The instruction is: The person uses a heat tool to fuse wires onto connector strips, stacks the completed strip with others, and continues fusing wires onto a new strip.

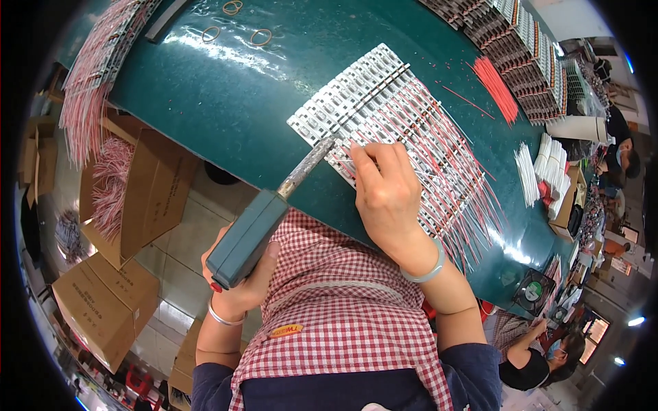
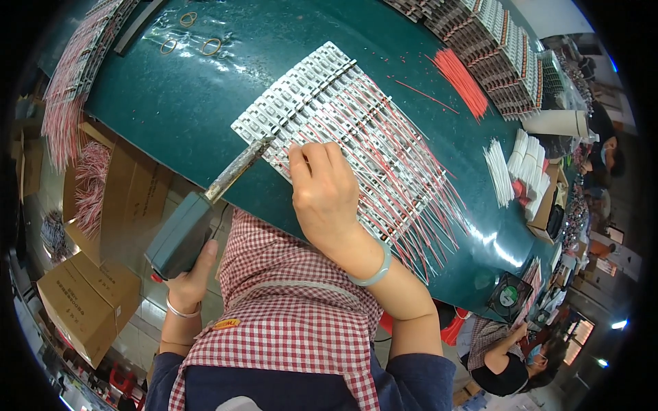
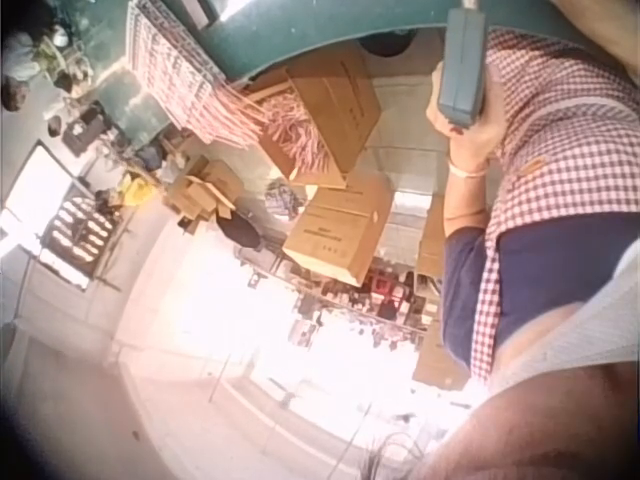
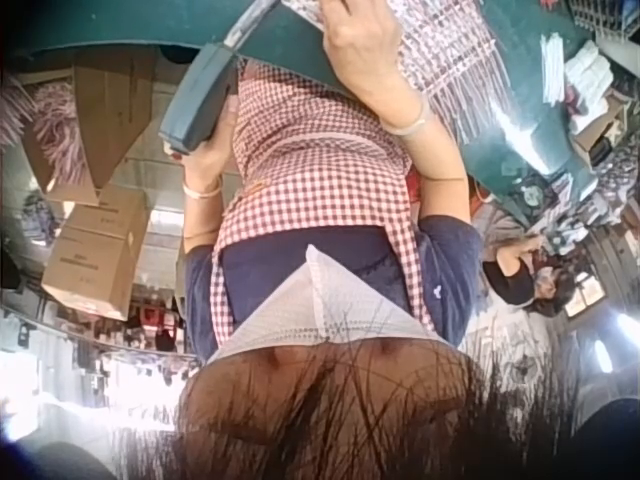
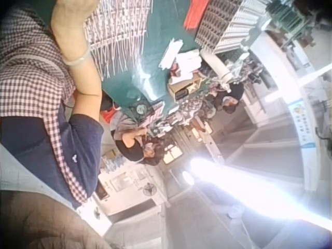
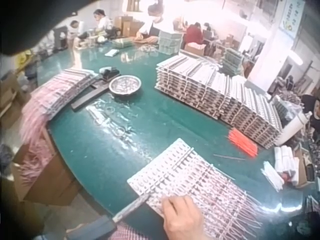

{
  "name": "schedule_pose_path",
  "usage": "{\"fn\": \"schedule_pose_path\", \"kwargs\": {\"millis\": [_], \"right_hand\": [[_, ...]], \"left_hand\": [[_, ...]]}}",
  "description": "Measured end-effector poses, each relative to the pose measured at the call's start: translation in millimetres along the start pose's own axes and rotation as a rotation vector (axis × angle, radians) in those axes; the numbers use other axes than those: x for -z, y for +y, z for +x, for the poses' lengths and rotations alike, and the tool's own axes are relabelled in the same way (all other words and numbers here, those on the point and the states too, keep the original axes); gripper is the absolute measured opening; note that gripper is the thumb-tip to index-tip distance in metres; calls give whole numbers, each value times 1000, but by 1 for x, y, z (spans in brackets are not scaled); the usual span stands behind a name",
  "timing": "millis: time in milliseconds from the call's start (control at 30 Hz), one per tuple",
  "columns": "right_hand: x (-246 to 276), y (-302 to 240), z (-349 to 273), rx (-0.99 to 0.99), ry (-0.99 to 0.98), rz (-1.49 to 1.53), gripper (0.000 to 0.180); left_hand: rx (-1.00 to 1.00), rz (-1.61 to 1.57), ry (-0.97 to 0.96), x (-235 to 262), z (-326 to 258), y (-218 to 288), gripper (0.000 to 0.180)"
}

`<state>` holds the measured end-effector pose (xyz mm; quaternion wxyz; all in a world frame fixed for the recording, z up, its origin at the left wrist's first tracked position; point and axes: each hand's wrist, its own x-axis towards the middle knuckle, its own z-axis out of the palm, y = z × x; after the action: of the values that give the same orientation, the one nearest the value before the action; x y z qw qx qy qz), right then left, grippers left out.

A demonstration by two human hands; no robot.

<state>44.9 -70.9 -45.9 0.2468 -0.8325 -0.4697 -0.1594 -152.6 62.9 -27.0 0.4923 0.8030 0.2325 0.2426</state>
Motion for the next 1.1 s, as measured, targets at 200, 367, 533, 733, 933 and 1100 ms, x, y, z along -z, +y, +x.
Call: {"fn": "schedule_pose_path", "kwargs": {"millis": [200,367,533,733,933,1100], "right_hand": [[2,0,-2,-9,-22,23,24],[2,0,-2,-2,-38,18,26],[8,-3,-3,2,1,46,35],[6,-10,-4,-54,-59,71,37],[2,-14,-9,-142,-4,148,28],[0,-14,-9,-154,10,155,24]], "left_hand": [[0,-9,-12,-1,2,1,21],[-1,-7,-76,-3,3,1,25],[2,-20,-8,-2,1,-3,25],[83,-39,41,1,-6,-6,24],[52,-41,41,2,-8,-3,24],[28,-9,-9,5,-7,-1,23]]}}
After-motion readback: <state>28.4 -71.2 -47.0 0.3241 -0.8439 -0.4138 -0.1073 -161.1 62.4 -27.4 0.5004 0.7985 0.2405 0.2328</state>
